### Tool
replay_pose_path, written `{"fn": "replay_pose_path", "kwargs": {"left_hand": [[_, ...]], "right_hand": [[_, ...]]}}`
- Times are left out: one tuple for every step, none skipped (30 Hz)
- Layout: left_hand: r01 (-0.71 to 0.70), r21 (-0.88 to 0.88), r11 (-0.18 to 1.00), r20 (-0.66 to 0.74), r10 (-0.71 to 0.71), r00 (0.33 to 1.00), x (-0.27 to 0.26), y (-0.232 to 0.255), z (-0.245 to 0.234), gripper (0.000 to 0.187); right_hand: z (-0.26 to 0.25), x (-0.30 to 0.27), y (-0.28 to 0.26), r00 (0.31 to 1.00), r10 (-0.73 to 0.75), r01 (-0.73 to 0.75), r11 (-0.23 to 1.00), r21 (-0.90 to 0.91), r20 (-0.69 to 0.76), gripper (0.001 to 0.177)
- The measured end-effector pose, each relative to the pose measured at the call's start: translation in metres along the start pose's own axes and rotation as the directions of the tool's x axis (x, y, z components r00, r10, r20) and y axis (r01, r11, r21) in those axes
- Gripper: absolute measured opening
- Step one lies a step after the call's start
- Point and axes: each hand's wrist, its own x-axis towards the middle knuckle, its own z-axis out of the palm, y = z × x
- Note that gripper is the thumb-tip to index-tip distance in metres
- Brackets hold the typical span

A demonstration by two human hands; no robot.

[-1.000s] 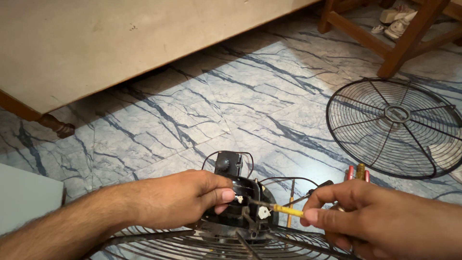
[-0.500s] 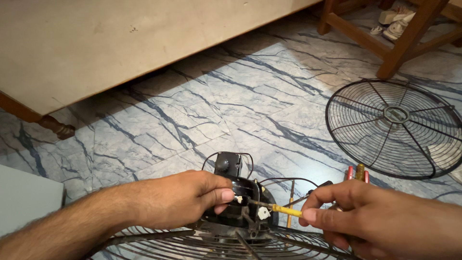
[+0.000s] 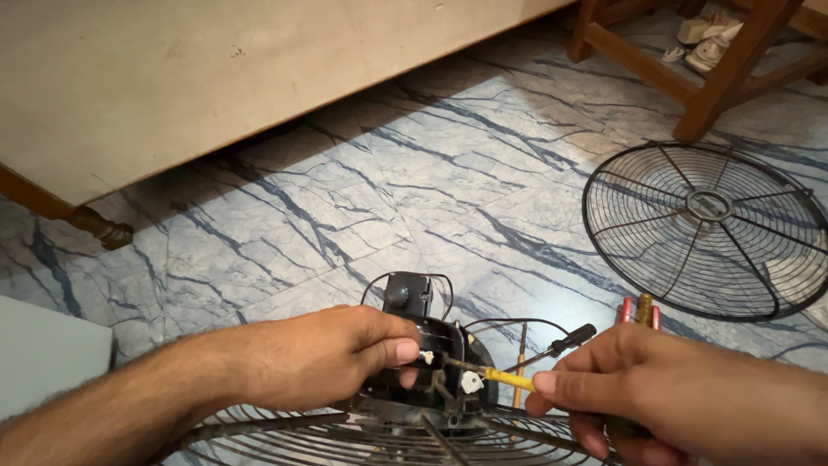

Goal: The person uses a screwdriver to loosen and tighten screws on the central hub of an electric fan, then removes the front wire cage and continues adjusting the motor housing. The person handles the fan blades, cage, and motor housing while seated on the floor.

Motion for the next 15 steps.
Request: {"fn": "replay_pose_path", "kwargs": {"left_hand": [[0.003, 0.000, 1.000, -0.004, -0.003, 1.000, 0.000, 0.000, 0.000, 0.037], [0.006, -0.001, 1.000, -0.008, -0.006, 1.000, 0.000, 0.000, 0.000, 0.037], [0.009, -0.004, 1.000, -0.005, -0.009, 1.000, 0.000, 0.000, 0.000, 0.038], [0.010, -0.006, 1.000, -0.002, -0.010, 1.000, -0.001, 0.000, 0.000, 0.038], [0.011, -0.008, 1.000, 0.001, -0.011, 1.000, -0.001, 0.000, 0.000, 0.039], [0.009, -0.012, 1.000, 0.001, -0.009, 1.000, -0.001, 0.000, 0.000, 0.039], [0.008, -0.016, 1.000, 0.000, -0.008, 1.000, -0.001, 0.000, 0.000, 0.039], [0.006, -0.021, 1.000, 0.000, -0.006, 1.000, 0.000, 0.000, 0.001, 0.040], [0.009, -0.014, 1.000, 0.001, -0.009, 1.000, 0.000, 0.000, 0.001, 0.040], [0.012, -0.008, 1.000, 0.002, -0.012, 1.000, 0.001, 0.000, 0.001, 0.040], [0.014, -0.001, 1.000, 0.003, -0.014, 1.000, 0.001, 0.000, 0.001, 0.041], [-0.001, -0.002, 1.000, 0.002, 0.001, 1.000, 0.001, 0.000, 0.001, 0.041], [-0.016, -0.002, 1.000, 0.001, 0.016, 1.000, 0.002, -0.001, 0.001, 0.041], [-0.031, -0.004, 1.000, 0.001, 0.031, 1.000, 0.002, -0.001, 0.002, 0.040], [-0.035, -0.005, 0.999, -0.007, 0.035, 0.999, 0.003, -0.002, 0.002, 0.040]], "right_hand": [[0.001, -0.001, -0.002, 1.000, 0.003, -0.003, 1.000, 0.004, -0.004, 0.037], [0.003, -0.002, -0.003, 1.000, 0.006, -0.006, 1.000, 0.009, -0.006, 0.036], [0.003, -0.003, -0.005, 0.999, 0.032, -0.032, 0.999, 0.004, -0.034, 0.036], [0.004, -0.005, -0.007, 0.996, 0.058, -0.058, 0.998, 0.001, -0.062, 0.036], [0.005, -0.007, -0.008, 0.993, 0.079, -0.081, 0.997, -0.018, -0.087, 0.036], [0.006, -0.009, -0.010, 0.989, 0.099, -0.104, 0.994, -0.035, -0.113, 0.036], [0.006, -0.010, -0.013, 0.987, 0.114, -0.119, 0.992, -0.038, -0.113, 0.036], [0.006, -0.012, -0.015, 0.985, 0.129, -0.134, 0.990, -0.040, -0.114, 0.036], [0.005, -0.014, -0.017, 0.986, 0.139, -0.142, 0.989, -0.028, -0.087, 0.035], [0.005, -0.015, -0.020, 0.984, 0.158, -0.161, 0.986, -0.033, -0.076, 0.034], [0.004, -0.016, -0.024, 0.982, 0.177, -0.179, 0.983, -0.037, -0.066, 0.034], [0.003, -0.017, -0.028, 0.977, 0.202, -0.207, 0.977, -0.058, -0.072, 0.035], [0.003, -0.018, -0.033, 0.973, 0.221, -0.226, 0.972, -0.064, -0.072, 0.035], [0.003, -0.018, -0.037, 0.968, 0.241, -0.246, 0.967, -0.070, -0.071, 0.035], [0.003, -0.018, -0.041, 0.965, 0.254, -0.258, 0.964, -0.060, -0.062, 0.035]]}}
